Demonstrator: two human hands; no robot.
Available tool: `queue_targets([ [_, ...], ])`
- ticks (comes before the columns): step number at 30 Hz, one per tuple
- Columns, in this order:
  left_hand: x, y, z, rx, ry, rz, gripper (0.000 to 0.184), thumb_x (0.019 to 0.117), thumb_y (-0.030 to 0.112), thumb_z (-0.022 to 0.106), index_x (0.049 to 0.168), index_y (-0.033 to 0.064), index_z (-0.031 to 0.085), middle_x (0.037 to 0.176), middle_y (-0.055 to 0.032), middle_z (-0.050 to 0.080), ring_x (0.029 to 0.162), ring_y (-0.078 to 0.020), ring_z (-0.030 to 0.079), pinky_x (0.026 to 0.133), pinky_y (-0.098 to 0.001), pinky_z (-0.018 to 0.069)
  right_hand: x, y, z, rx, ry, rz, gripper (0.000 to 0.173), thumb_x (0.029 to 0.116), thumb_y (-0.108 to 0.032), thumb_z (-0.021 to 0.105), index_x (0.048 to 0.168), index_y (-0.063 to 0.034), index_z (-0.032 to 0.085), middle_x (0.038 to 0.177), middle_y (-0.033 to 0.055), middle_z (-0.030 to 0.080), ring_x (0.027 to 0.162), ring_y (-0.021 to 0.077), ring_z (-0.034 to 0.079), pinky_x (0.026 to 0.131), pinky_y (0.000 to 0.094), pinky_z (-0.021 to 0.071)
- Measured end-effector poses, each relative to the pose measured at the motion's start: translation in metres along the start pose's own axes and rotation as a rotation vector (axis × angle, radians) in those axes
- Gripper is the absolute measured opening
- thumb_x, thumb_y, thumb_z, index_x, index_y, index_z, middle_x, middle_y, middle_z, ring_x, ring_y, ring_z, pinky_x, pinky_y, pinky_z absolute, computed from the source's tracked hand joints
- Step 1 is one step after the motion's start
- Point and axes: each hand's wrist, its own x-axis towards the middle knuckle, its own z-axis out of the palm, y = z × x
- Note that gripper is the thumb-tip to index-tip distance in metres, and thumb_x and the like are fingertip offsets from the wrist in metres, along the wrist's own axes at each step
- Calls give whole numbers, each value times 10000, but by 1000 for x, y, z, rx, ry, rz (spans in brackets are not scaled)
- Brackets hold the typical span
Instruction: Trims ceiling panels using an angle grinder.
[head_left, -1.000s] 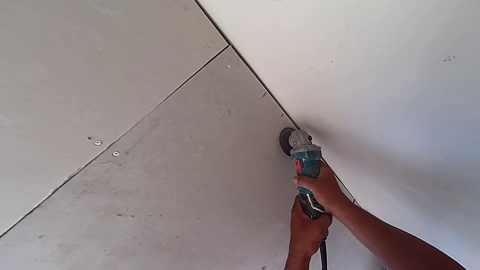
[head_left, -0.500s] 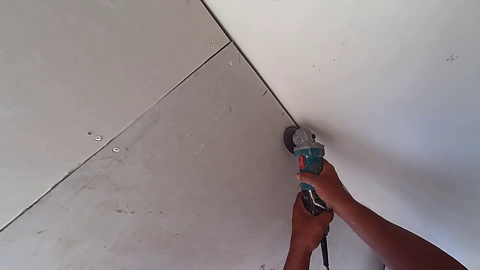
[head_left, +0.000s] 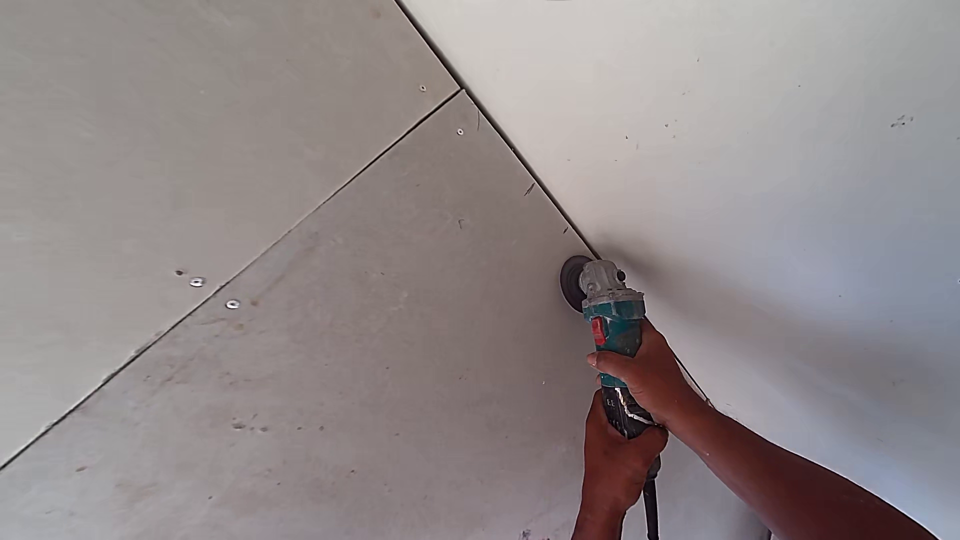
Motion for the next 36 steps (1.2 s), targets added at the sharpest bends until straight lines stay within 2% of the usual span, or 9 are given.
queue_targets([
  [4,0,-5,2,-15,-23,-34,635,649,28,819,1211,-42,532,916,-165,701,760,-222,714,639,-348,611,0,6,-6,9,28,5,655,728,-183,863,1267,-27,524,1017,136,693,806,235,739,693,382,663],
  [8,5,-5,5,-32,-28,-22,634,646,32,817,1208,-45,531,919,-165,702,769,-223,719,660,-351,617,3,3,-8,-67,28,2,658,714,-229,867,1256,-52,539,1013,103,700,839,189,729,723,350,641],
  [12,1,-13,7,-18,-17,-33,644,643,47,826,1210,-42,534,922,-158,705,777,-218,719,659,-350,617,0,9,-12,-55,19,27,688,726,-212,865,1291,-37,512,1039,122,692,829,220,739,708,376,660],
  [18,5,-3,6,-18,6,12,655,641,47,825,1220,-44,533,931,-160,704,792,-220,720,678,-355,620,4,-5,-4,-70,-9,-9,644,716,-221,864,1248,-51,543,997,101,705,815,195,735,718,353,649],
  [22,-2,-7,6,-20,-10,-25,652,647,33,824,1223,-42,527,931,-159,706,790,-217,721,675,-350,620,-2,5,-8,-12,5,13,652,730,-181,861,1269,-29,527,1022,136,695,803,232,740,696,376,662],
  [30,4,2,7,20,17,-22,640,643,41,825,1210,-33,536,919,-152,702,772,-210,716,652,-344,614,4,-5,-6,-3,-15,4,596,740,-171,852,1230,-27,546,988,132,703,784,234,740,694,366,657],
  [36,4,5,5,32,0,-37,644,645,33,822,1218,-31,536,923,-146,707,776,-210,719,655,-342,616,4,-1,-5,40,9,13,573,755,-147,847,1226,-17,547,995,155,696,790,255,741,695,394,664],
])
